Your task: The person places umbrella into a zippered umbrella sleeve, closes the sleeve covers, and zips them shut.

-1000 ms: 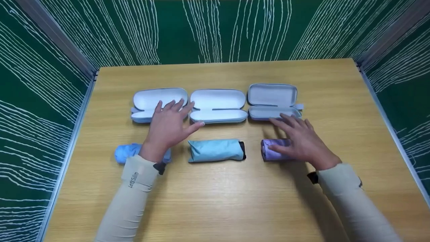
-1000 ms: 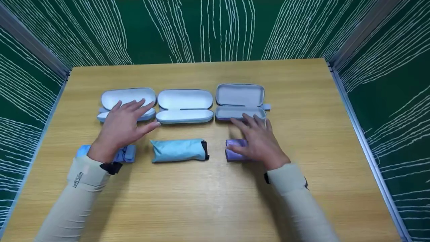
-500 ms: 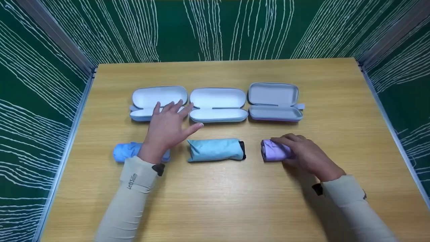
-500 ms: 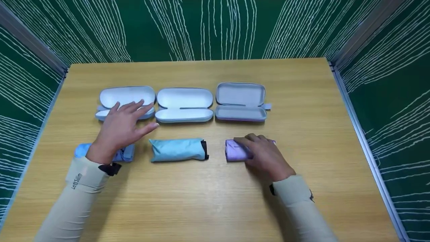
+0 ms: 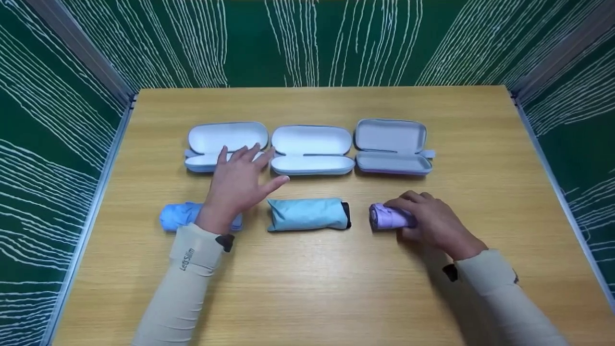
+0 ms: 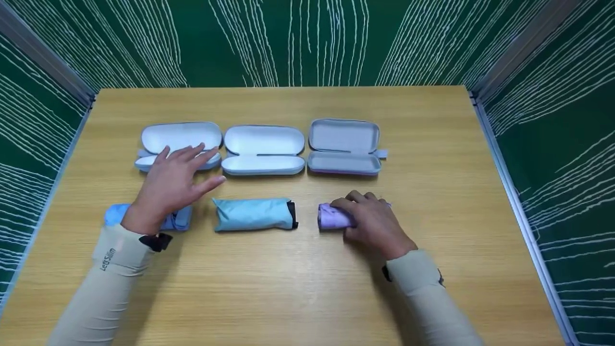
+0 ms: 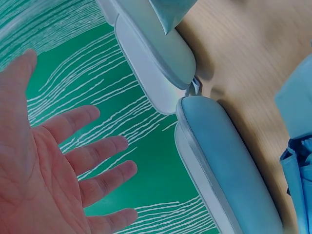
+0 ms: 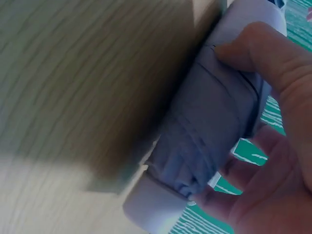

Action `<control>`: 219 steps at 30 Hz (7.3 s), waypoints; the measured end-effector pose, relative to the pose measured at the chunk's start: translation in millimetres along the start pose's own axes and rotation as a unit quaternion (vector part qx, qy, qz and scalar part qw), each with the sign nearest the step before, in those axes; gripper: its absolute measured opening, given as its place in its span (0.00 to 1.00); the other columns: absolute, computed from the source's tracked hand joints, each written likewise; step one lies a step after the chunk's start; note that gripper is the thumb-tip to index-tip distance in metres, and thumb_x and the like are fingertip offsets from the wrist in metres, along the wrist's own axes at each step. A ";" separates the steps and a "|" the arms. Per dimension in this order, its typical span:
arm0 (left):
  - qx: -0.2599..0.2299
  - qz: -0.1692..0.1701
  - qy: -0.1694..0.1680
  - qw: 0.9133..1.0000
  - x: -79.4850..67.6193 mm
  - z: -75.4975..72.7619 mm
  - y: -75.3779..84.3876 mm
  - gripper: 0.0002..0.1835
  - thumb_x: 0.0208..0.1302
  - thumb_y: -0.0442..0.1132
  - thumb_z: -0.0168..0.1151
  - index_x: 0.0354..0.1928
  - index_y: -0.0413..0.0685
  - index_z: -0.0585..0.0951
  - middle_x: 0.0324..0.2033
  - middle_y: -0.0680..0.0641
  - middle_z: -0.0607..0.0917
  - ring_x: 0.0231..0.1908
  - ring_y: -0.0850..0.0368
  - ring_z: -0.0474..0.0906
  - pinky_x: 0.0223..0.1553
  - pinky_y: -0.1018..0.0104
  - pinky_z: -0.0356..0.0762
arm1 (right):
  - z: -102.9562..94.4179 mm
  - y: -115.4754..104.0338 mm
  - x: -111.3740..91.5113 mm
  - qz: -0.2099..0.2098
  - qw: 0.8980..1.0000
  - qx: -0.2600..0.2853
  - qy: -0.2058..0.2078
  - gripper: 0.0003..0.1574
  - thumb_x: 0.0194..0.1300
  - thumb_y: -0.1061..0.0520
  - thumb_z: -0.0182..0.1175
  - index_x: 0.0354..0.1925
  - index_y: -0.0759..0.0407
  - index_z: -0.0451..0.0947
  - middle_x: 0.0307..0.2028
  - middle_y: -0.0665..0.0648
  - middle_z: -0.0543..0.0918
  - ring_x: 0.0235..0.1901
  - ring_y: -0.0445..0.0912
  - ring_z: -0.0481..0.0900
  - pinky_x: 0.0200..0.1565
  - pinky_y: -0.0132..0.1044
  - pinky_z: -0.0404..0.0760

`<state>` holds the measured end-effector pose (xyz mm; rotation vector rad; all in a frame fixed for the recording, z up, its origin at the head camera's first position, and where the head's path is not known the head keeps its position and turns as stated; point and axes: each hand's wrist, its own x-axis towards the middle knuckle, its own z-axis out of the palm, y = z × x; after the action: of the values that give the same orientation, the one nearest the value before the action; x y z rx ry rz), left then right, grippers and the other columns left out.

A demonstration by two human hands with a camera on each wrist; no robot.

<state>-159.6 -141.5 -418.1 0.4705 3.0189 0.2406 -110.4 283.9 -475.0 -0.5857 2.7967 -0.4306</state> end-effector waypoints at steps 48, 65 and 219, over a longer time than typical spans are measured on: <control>-0.038 -0.012 0.013 0.999 -4.6 0.3 -6.7 0.53 0.60 0.86 0.34 0.80 0.66 0.61 0.76 0.43 0.66 0.74 0.39 0.62 0.72 0.27 0.42 | -43.5 4.8 110.2 0.049 0.998 0.025 -0.025 0.44 0.61 0.62 0.76 0.72 0.43 0.73 0.69 0.67 0.69 0.64 0.67 0.68 0.63 0.70 0.68; -0.035 -0.019 0.009 0.999 -6.4 0.7 -6.6 0.53 0.59 0.87 0.32 0.80 0.68 0.61 0.76 0.43 0.66 0.74 0.39 0.62 0.71 0.27 0.42 | -80.5 10.8 131.9 0.076 0.991 0.024 0.109 0.50 0.65 0.37 0.69 0.78 0.43 0.61 0.78 0.63 0.55 0.75 0.70 0.50 0.73 0.70 0.38; -0.088 0.300 0.351 0.883 6.5 -0.2 48.1 0.30 0.65 0.51 0.72 0.67 0.54 0.77 0.62 0.46 0.81 0.60 0.48 0.80 0.62 0.51 0.75 | -59.8 -93.6 41.1 -0.287 0.868 0.182 0.362 0.39 0.54 0.74 0.74 0.63 0.64 0.76 0.63 0.60 0.80 0.64 0.55 0.78 0.66 0.45 0.74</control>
<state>-151.5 -94.2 -410.2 1.6020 3.3251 0.8864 -132.2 198.5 -395.9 -1.3998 2.9776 -1.5455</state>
